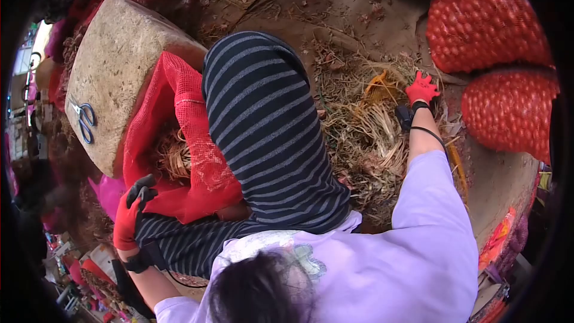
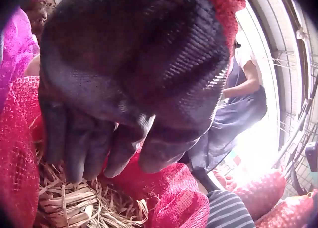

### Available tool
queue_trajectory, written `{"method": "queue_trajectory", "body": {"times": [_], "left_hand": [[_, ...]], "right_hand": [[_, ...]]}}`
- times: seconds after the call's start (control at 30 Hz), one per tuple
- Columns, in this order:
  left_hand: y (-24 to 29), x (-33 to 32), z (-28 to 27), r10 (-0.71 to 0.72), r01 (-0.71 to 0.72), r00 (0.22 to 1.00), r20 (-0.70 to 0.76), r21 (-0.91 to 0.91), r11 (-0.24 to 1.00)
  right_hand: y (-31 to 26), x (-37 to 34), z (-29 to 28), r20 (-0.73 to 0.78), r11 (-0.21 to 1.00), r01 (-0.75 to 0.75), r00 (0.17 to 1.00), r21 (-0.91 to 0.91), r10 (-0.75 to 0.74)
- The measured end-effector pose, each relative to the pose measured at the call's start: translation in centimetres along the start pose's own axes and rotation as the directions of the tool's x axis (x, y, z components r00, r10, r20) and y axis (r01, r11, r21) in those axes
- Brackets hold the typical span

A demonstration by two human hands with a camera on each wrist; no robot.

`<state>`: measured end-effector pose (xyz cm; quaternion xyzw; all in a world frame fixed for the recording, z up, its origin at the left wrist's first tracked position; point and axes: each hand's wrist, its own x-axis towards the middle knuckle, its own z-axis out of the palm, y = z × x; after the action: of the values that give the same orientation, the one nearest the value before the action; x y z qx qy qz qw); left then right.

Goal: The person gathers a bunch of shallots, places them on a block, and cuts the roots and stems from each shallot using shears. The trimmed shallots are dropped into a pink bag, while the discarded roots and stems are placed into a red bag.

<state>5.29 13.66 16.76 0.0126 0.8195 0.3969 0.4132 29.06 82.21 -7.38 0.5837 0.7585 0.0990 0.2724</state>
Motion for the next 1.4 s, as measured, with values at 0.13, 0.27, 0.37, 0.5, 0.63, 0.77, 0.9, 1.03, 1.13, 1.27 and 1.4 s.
{"method": "queue_trajectory", "body": {"times": [0.13, 0.27, 0.37, 0.5, 0.63, 0.77, 0.9, 1.03, 1.13, 1.27, 1.4], "left_hand": [[-1.1, 0.3, -0.8, 0.076, -0.076, 0.997, -0.008, -0.044, 0.996], [-0.5, 0.9, -1.3, 0.055, -0.055, 0.998, -0.019, 0.007, 0.998], [-0.7, 2.0, -2.2, 0.103, -0.103, 0.995, 0.002, 0.023, 0.994], [1.3, 2.7, -1.9, 0.221, -0.221, 0.975, -0.035, -0.001, 0.975], [0.6, 2.9, -3.5, 0.283, -0.286, 0.958, -0.05, -0.068, 0.956], [-0.1, 2.2, -4.5, 0.287, -0.289, 0.955, -0.079, -0.02, 0.957], [-0.8, 1.4, -4.9, 0.295, -0.307, 0.949, -0.113, -0.105, 0.946], [-1.2, 0.5, -5.3, 0.321, -0.332, 0.939, -0.12, -0.087, 0.939], [-1.4, -0.1, -5.6, 0.339, -0.354, 0.931, -0.136, -0.101, 0.93], [-1.8, -1.0, -6.5, 0.393, -0.404, 0.914, -0.099, -0.133, 0.905], [-1.5, -2.7, -7.3, 0.452, -0.468, 0.884, -0.119, -0.203, 0.86]], "right_hand": [[2.9, 5.4, 5.8, -0.268, 0.978, 0.145, 0.958, 0.152, -0.1], [8.8, 5.9, 5.2, -0.382, 0.848, 0.229, 0.924, 0.478, -0.035], [13.1, 2.0, 0.0, -0.332, 0.626, 0.257, 0.943, 0.736, 0.004], [16.0, -2.3, -4.4, -0.46, 0.381, 0.406, 0.886, 0.831, 0.059], [18.4, -2.2, -7.6, -0.478, 0.07, 0.474, 0.876, 0.878, 0.067], [20.0, -3.1, -11.2, -0.432, -0.16, 0.433, 0.901, 0.887, 0.044], [21.8, -2.4, -14.9, -0.385, -0.086, 0.393, 0.918, 0.915, 0.097], [18.2, -4.5, -20.2, -0.503, -0.265, 0.531, 0.847, 0.805, 0.17], [16.7, -5.9, -24.0, -0.578, -0.297, 0.596, 0.801, 0.746, 0.155], [14.8, -8.2, -29.5, -0.676, -0.3, 0.688, 0.719, 0.661, 0.158], [14.0, -10.9, -35.2, -0.772, -0.279, 0.786, 0.608, 0.552, 0.185]]}}
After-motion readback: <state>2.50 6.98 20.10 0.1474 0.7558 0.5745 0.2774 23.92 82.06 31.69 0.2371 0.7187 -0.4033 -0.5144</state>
